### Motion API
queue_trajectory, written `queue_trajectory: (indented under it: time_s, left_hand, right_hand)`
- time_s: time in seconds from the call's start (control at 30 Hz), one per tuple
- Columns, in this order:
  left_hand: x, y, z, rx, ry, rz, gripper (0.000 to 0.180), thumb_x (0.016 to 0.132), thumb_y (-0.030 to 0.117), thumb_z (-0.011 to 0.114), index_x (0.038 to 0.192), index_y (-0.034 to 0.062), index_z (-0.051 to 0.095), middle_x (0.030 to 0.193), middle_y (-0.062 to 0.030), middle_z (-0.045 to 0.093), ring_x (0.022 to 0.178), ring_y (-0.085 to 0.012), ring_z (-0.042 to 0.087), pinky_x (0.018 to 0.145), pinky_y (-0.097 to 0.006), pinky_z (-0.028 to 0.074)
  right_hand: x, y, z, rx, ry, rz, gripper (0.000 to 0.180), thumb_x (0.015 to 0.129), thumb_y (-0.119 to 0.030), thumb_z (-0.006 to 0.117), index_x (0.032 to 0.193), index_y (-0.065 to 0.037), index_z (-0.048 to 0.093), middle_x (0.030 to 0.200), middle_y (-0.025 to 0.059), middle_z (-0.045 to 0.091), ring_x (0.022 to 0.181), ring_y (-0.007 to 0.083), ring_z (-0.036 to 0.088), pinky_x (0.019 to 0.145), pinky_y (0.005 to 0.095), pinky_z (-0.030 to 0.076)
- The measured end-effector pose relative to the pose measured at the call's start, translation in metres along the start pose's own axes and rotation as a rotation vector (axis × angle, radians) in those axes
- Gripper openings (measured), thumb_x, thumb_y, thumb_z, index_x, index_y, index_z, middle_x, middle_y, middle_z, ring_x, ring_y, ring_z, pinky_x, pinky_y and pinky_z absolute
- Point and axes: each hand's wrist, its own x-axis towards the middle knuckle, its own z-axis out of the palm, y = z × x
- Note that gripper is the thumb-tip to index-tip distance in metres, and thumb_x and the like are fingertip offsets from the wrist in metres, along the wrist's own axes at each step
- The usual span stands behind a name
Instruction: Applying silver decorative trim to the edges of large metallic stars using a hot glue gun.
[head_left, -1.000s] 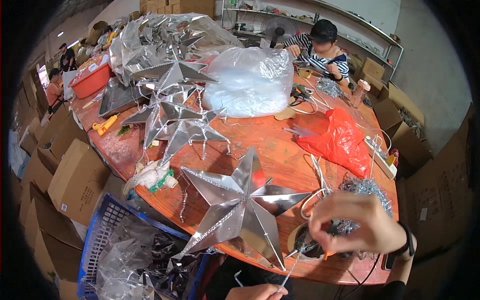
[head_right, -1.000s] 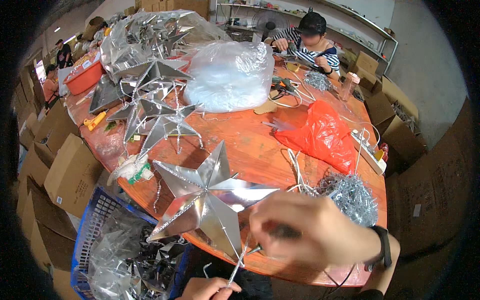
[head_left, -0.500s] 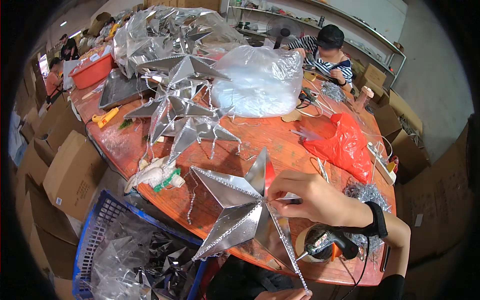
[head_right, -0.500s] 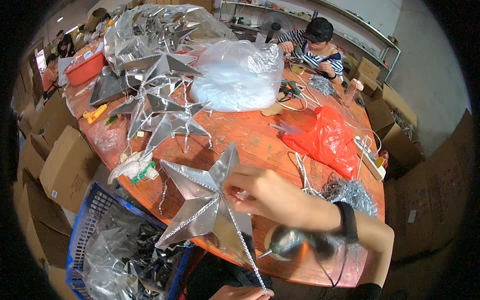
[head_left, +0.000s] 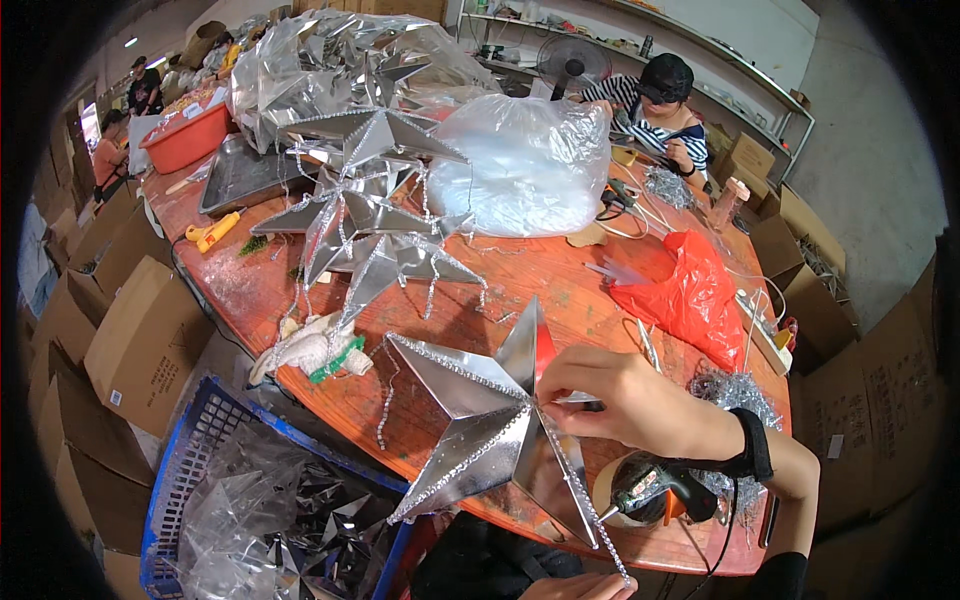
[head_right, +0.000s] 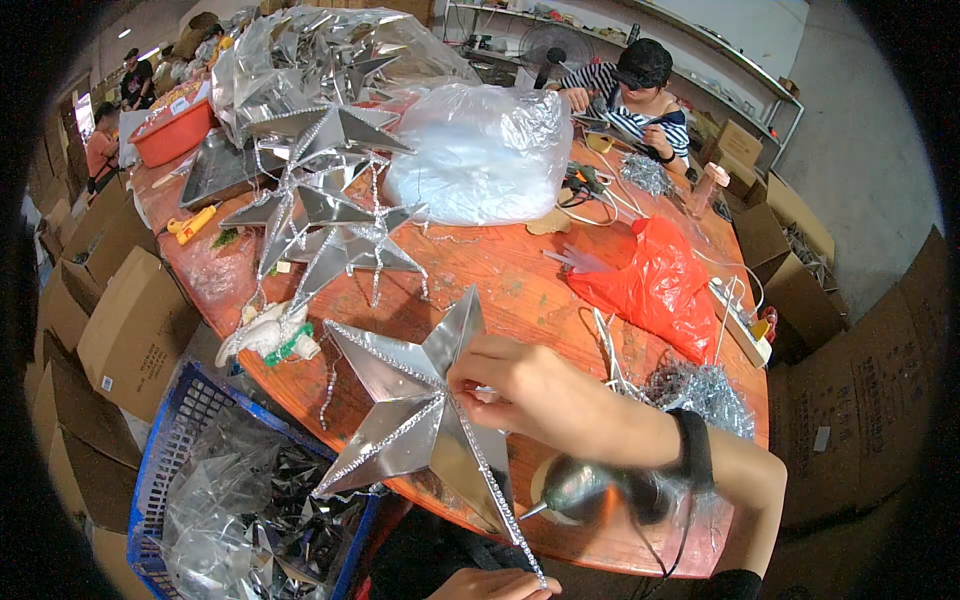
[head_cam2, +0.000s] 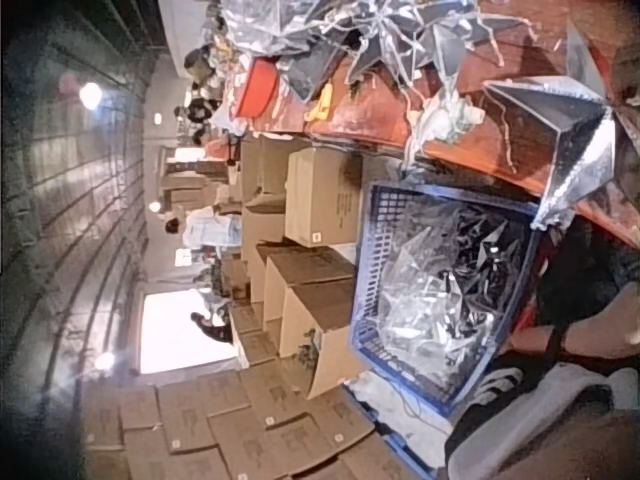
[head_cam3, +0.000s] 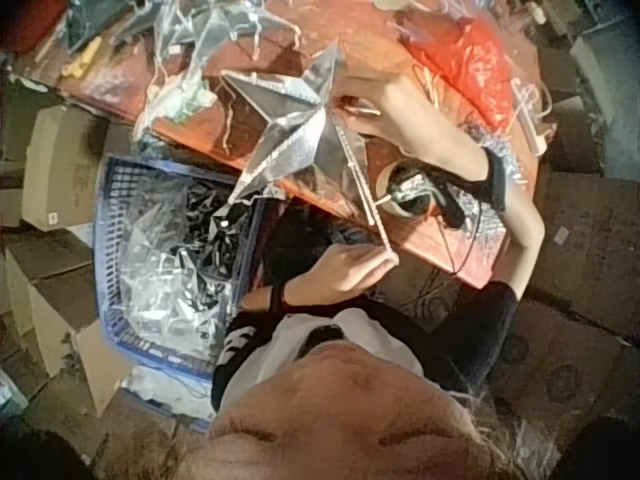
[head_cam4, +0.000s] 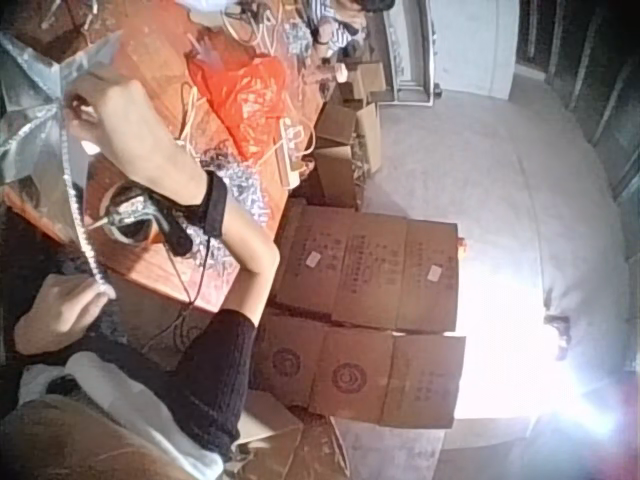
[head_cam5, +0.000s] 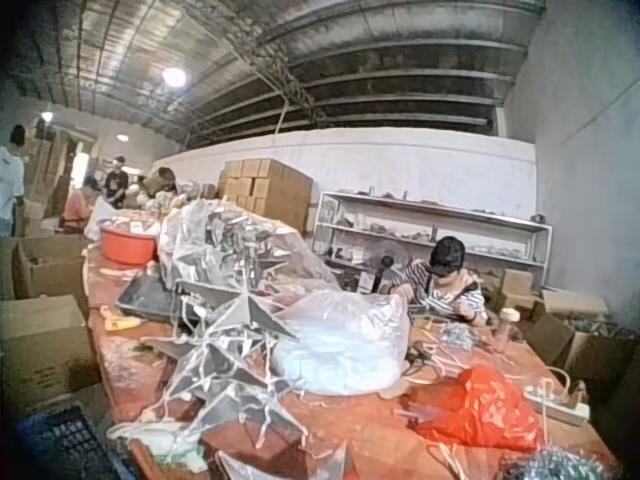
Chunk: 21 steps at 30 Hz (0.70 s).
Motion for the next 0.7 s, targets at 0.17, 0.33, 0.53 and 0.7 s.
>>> queue_trajectory:
  time_s: [0.17, 0.33, 0.53, 0.7]
  left_hand:
    - [0.0, 0.0, 0.003, -0.001, 0.019, 0.003, 0.019, 0.077, 0.002, 0.061, 0.095, -0.0049, 0.057, 0.089, -0.0167, 0.062, 0.076, -0.0299, 0.063, 0.061, -0.036, 0.052]
    - [0.005, 0.003, 0.0, -0.004, 0.033, -0.011, 0.017, 0.078, 0.002, 0.06, 0.093, -0.0038, 0.057, 0.087, -0.0148, 0.062, 0.074, -0.0284, 0.063, 0.061, -0.035, 0.052]
    - [0.006, 0.003, -0.002, -0.024, 0.036, -0.012, 0.016, 0.079, 0.003, 0.059, 0.093, -0.003, 0.057, 0.086, -0.0137, 0.061, 0.074, -0.0272, 0.063, 0.062, -0.034, 0.051]
    - [0.008, 0.005, -0.002, -0.054, 0.042, -0.014, 0.015, 0.079, 0.003, 0.059, 0.093, -0.0017, 0.055, 0.086, -0.0128, 0.061, 0.075, -0.0261, 0.063, 0.062, -0.034, 0.051]
  right_hand:
    - [-0.001, -0.001, 0.0, -0.016, 0.011, -0.007, 0.016, 0.074, -0.001, 0.061, 0.088, 0.004, 0.054, 0.084, 0.0145, 0.055, 0.076, 0.03, 0.058, 0.069, 0.0354, 0.048]
    - [-0.003, 0.0, 0.0, -0.03, 0.054, -0.011, 0.014, 0.08, -0.004, 0.06, 0.091, 0.003, 0.055, 0.087, 0.0143, 0.057, 0.077, 0.0299, 0.06, 0.07, 0.0354, 0.049]
    - [-0.013, -0.003, -0.003, -0.034, 0.025, -0.007, 0.016, 0.081, -0.005, 0.059, 0.095, 0.003, 0.057, 0.092, 0.0146, 0.059, 0.083, 0.0308, 0.06, 0.075, 0.0357, 0.05]
    - [-0.017, -0.002, -0.002, -0.046, 0.022, -0.029, 0.019, 0.081, -0.003, 0.059, 0.1, 0.003, 0.058, 0.097, 0.0154, 0.059, 0.089, 0.0312, 0.06, 0.079, 0.0361, 0.049]
